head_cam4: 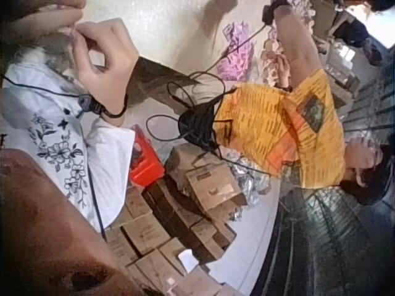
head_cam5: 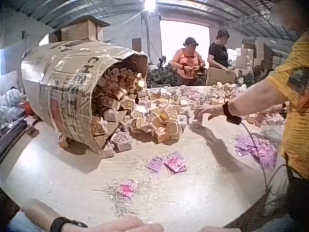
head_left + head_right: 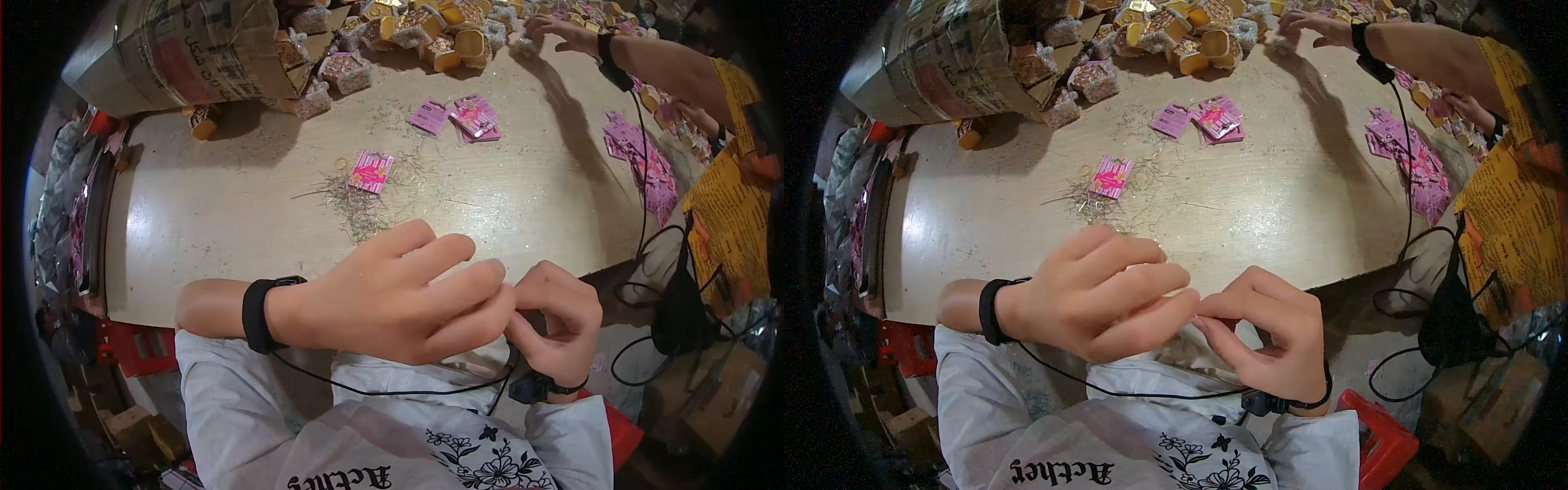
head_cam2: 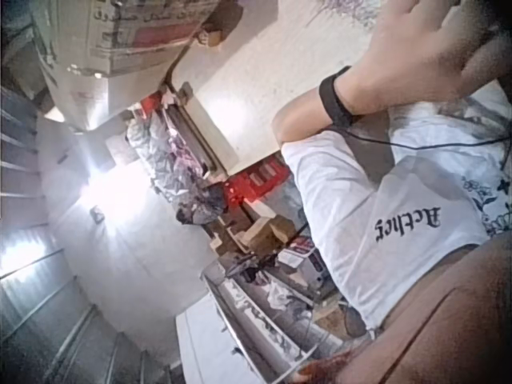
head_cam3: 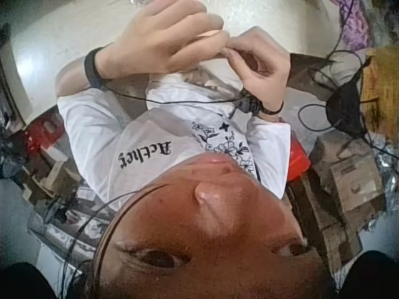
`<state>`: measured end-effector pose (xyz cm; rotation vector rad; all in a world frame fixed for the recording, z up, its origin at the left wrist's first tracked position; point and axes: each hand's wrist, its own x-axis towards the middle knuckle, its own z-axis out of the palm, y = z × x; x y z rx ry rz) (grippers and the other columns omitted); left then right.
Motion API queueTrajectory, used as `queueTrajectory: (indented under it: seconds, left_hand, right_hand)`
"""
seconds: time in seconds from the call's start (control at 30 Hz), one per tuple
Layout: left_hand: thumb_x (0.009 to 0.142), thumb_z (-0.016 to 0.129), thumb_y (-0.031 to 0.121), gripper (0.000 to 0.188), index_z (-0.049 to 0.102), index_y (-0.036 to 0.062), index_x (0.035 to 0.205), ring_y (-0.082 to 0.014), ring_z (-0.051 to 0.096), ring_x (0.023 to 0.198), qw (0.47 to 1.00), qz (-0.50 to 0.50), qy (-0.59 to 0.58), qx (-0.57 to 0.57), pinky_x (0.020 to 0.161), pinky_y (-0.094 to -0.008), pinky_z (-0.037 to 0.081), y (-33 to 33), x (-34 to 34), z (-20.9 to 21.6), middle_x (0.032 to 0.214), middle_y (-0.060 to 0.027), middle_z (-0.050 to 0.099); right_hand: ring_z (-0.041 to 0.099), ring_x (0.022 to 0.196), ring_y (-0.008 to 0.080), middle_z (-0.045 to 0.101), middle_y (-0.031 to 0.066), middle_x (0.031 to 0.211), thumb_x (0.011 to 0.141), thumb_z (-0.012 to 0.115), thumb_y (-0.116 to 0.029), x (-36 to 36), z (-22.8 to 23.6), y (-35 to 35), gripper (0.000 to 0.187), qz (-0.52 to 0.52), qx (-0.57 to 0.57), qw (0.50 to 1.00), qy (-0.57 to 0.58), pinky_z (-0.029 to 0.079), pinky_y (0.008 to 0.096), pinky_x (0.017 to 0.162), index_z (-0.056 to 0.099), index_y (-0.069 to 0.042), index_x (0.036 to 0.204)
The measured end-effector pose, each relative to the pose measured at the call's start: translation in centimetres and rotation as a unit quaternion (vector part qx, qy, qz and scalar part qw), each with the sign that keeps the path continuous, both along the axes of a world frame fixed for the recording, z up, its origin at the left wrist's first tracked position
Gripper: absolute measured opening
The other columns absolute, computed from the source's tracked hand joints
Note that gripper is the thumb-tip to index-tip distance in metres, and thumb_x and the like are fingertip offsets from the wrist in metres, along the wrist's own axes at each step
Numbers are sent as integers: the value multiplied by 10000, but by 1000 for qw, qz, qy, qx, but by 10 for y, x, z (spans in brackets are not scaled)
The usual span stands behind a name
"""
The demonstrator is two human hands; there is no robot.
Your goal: Packaging small decorative cubes into pink plastic packets.
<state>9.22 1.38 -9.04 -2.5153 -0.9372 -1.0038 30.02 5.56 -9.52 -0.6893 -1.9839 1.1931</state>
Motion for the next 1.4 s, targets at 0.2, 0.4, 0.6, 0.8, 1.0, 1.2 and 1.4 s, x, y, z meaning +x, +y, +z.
queueTrajectory:
  seconds: [0.2,0.4,0.6,0.8,1.0,1.2,1.4]
  left_hand:
    - [692,661,95,181,585,85,856,-185,576,714,995,-64,65,-51,534,-250,392,-5,-4,6,867,-55,568]
    - [760,599,28,95,514,71,760,-160,538,665,991,-73,42,100,475,-250,300,-13,8,-6,731,-23,436]
    - [765,598,50,129,483,88,720,-139,519,654,995,-36,65,60,490,-246,277,-27,7,-11,733,-14,438]
    - [766,595,78,37,564,96,761,-121,514,649,995,-41,81,28,490,-236,276,-37,9,-15,746,-1,500]
    - [768,597,119,194,661,59,941,-132,563,713,996,-17,-64,-58,513,-215,340,-47,11,-21,879,-12,611]
    - [782,571,112,214,646,37,967,-150,579,731,991,-63,5,-117,523,-239,380,-54,-5,-19,883,-28,614]
    - [799,635,-8,115,538,49,780,-127,498,545,960,-76,-78,-259,450,-234,341,-55,-15,-27,700,-7,527]
  right_hand:
    - [591,770,182,612,90,782,739,631,59,0,-14,3,177,67,-112,986,101,445,278,688,673,23,906]
    - [546,844,257,574,129,824,864,488,-36,-9,-37,4,143,196,-79,953,217,438,358,793,586,35,942]
    - [556,791,266,570,122,798,804,410,48,-11,-51,-15,153,186,-111,936,277,450,365,709,548,17,863]
    - [494,532,216,527,122,661,869,454,-35,-3,-55,-28,145,131,-44,974,179,414,309,496,495,8,737]
    - [448,519,272,456,93,640,670,569,60,-4,-58,-12,94,276,28,949,153,399,347,472,503,9,714]
    - [389,458,227,441,66,598,732,505,31,-11,-59,-13,90,314,38,938,139,297,331,406,480,-16,660]
    - [507,576,261,542,126,731,651,641,59,-18,-57,-11,216,179,112,976,61,410,337,529,598,8,856]
